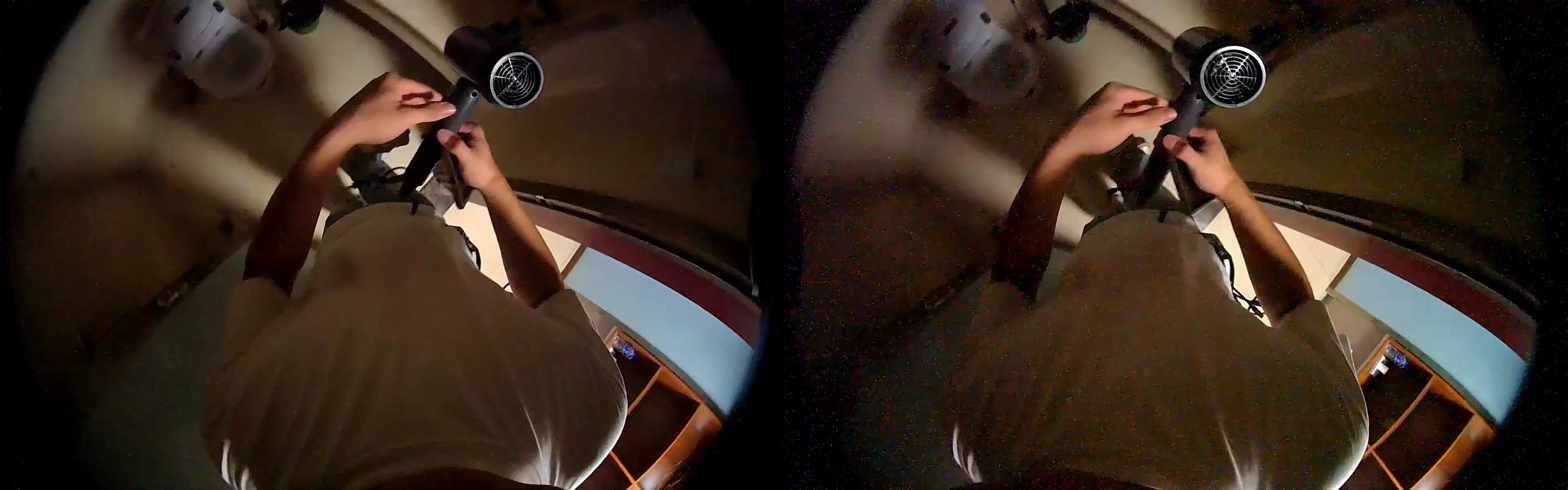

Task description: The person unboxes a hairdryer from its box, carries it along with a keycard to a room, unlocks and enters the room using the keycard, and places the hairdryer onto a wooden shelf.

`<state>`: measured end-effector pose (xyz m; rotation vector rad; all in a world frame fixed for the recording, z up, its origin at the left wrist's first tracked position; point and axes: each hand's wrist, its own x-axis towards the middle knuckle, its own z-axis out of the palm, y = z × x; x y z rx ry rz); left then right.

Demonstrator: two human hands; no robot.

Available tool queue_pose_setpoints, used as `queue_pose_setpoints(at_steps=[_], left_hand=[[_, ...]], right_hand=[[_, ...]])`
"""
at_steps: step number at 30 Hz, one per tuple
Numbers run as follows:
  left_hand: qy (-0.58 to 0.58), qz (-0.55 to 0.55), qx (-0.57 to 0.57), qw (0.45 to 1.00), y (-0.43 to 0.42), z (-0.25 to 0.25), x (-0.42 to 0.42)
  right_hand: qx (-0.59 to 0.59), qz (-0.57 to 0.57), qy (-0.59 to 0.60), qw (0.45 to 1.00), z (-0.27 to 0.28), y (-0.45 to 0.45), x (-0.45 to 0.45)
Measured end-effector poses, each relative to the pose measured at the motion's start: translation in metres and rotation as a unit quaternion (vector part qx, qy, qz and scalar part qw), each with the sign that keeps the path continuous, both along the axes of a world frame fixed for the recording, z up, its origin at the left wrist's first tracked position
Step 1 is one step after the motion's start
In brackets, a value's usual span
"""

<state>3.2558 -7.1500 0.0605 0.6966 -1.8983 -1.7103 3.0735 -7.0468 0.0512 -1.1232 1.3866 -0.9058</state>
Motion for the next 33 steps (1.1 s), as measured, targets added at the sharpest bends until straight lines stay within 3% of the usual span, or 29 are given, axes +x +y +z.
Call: queue_pose_setpoints(at_steps=[1, 2, 3, 5, 6, 7, 8, 9, 11, 13, 14, 16, 17, 18, 21, 22, 24, 25, 27, 29, 30, 31, 33], left_hand=[[0.007, 0.033, -0.010, 0.999, -0.030, 0.015, 0.004], [0.012, 0.051, 0.033, 0.998, -0.058, 0.018, 0.009], [0.073, 0.077, 0.057, 0.993, -0.081, 0.021, 0.013], [0.010, 0.082, 0.142, 0.986, -0.140, 0.028, 0.039], [0.049, 0.139, 0.104, 0.984, -0.164, 0.022, 0.047], [0.016, 0.176, 0.120, 0.977, -0.077, 0.002, 0.008], [-0.021, 0.217, 0.155, 0.964, -0.066, -0.018, 0.016], [-0.039, 0.192, 0.035, 0.980, -0.101, -0.025, 0.052], [-0.178, 0.160, 0.140, 0.961, -0.157, -0.055, 0.087], [-0.292, 0.095, 0.355, 0.883, -0.191, -0.094, 0.119], [-0.262, 0.059, 0.356, 0.895, -0.184, -0.126, 0.123], [-0.196, -0.012, 0.360, 0.912, -0.170, -0.191, 0.130], [-0.250, 0.028, 0.554, 0.793, -0.168, -0.157, 0.112], [-0.254, 0.019, 0.557, 0.791, -0.174, -0.146, 0.096], [-0.228, -0.056, 0.519, 0.822, -0.202, -0.133, 0.060], [-0.166, -0.131, 0.450, 0.868, -0.213, -0.126, 0.057], [-0.106, -0.220, 0.378, 0.893, -0.236, -0.142, 0.061], [-0.173, -0.337, 0.222, 0.899, -0.251, -0.154, 0.066], [-0.224, -0.453, 0.054, 0.861, -0.282, -0.155, 0.076], [-0.298, -0.444, 0.034, 0.844, -0.307, -0.136, 0.088], [-0.297, -0.454, 0.029, 0.840, -0.317, -0.138, 0.093], [-0.271, -0.460, -0.008, 0.845, -0.325, -0.144, 0.100], [-0.249, -0.463, -0.050, 0.849, -0.344, -0.171, 0.106]], right_hand=[[0.021, -0.011, 0.003, 1.000, 0.016, -0.032, 0.002], [-0.007, 0.028, 0.016, 0.999, -0.002, -0.066, -0.004], [-0.017, -0.018, 0.040, 0.999, 0.018, -0.088, 0.015], [-0.108, 0.029, 0.014, 0.994, -0.010, -0.149, 0.023], [-0.006, 0.051, 0.025, 0.998, 0.006, -0.177, 0.030], [-0.089, 0.052, 0.065, 0.993, -0.031, -0.090, -0.017], [-0.086, 0.043, 0.001, 0.995, -0.047, -0.077, -0.018], [-0.080, 0.038, -0.064, 0.994, -0.026, -0.108, -0.002], [-0.058, 0.029, -0.090, 0.994, -0.003, -0.153, -0.006], [-0.045, 0.022, -0.109, 0.993, 0.005, -0.183, -0.008], [-0.063, -0.002, -0.109, 0.992, -0.023, -0.163, -0.017], [-0.075, -0.035, -0.114, 0.990, -0.018, -0.185, -0.018], [-0.105, -0.043, -0.115, 0.987, -0.014, -0.190, -0.009], [-0.134, -0.050, -0.115, 0.983, -0.011, -0.194, -0.001], [-0.169, -0.060, -0.095, 0.979, -0.011, -0.210, 0.010], [-0.170, -0.070, -0.092, 0.979, -0.010, -0.215, 0.011], [-0.171, -0.085, -0.110, 0.976, -0.017, -0.210, 0.012], [-0.171, -0.102, -0.106, 0.974, -0.013, -0.204, 0.015], [-0.080, -0.169, -0.060, 0.981, -0.003, -0.193, 0.025], [-0.132, -0.244, -0.049, 0.960, -0.003, -0.179, 0.049], [-0.121, -0.315, -0.050, 0.940, 0.011, -0.173, 0.069], [-0.117, -0.446, -0.003, 0.888, -0.019, -0.159, 0.087], [-0.101, -0.514, -0.029, 0.851, 0.000, -0.160, 0.114]])
